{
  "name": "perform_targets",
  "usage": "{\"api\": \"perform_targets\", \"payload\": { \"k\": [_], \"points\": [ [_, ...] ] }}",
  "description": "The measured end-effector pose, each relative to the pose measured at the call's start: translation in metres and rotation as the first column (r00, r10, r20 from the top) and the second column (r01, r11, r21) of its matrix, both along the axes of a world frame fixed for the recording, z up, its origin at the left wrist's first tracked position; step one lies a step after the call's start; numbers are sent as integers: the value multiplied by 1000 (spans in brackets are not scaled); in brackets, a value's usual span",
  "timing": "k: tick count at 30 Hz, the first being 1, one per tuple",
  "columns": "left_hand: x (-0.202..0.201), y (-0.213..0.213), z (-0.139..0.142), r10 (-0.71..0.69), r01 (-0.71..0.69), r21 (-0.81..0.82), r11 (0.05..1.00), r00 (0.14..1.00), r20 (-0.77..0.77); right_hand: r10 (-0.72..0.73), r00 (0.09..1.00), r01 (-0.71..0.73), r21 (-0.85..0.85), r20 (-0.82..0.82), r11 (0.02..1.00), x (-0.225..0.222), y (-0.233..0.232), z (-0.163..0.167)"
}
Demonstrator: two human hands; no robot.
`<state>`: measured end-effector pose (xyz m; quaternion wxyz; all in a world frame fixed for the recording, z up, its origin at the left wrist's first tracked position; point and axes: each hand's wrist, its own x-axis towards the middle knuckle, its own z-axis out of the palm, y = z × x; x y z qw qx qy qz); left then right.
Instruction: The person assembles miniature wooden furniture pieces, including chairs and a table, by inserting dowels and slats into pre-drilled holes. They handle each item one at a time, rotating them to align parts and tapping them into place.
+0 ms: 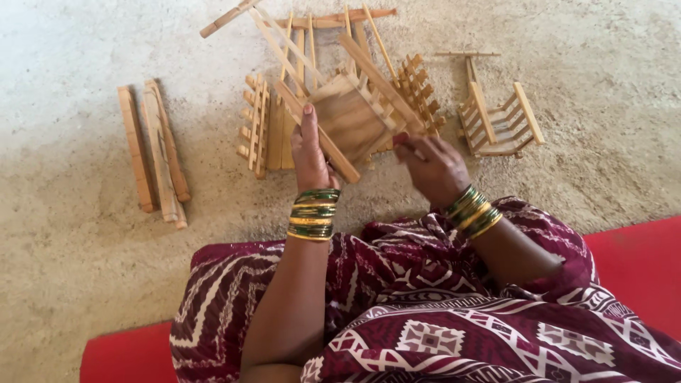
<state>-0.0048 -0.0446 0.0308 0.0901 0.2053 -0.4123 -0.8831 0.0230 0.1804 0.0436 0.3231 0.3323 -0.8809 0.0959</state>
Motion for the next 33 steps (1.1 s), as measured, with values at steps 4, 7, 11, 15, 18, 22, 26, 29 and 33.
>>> {"api": "perform_targets", "payload": {
  "k": [4, 7, 11, 15, 18, 22, 26, 29, 33],
  "points": [
    [-2, 0, -2, 39, -28, -92, 995, 992, 124, -74, 997, 75, -110, 16, 991, -14, 13, -18],
    [2, -1, -2, -40, 40, 1, 999, 999, 35, -29, 999, 34, -264, 22, 964, -19, 15, -38],
    [9, 1, 2, -167, 213, 315, 925, 972, -167, 9, 994, 32, -371, 109, 928, -5, -9, -61],
    [7, 0, 9, -253, 309, 406, 860, 949, -186, 167, 986, -153, -303, 22, 941, 2, -21, -64],
    [7, 1, 9, -221, 277, 413, 867, 959, -179, 58, 998, -64, -268, -28, 961, -14, -5, -55],
    [8, 8, 7, -198, 247, 452, 857, 968, -154, -71, 996, 46, -334, -63, 941, -28, 7, -51],
    [9, 14, 10, -176, 236, 352, 906, 965, -196, -199, 816, 422, 325, -542, 846, -6, -14, -64],
    [11, 14, 14, -236, 288, 292, 912, 951, -200, 255, 938, -256, 26, -236, 966, 2, -17, -60],
    [9, 10, 12, -256, 226, 405, 886, 967, 21, -41, 991, 40, 8, 129, 999, -15, 6, -31]
  ]
}}
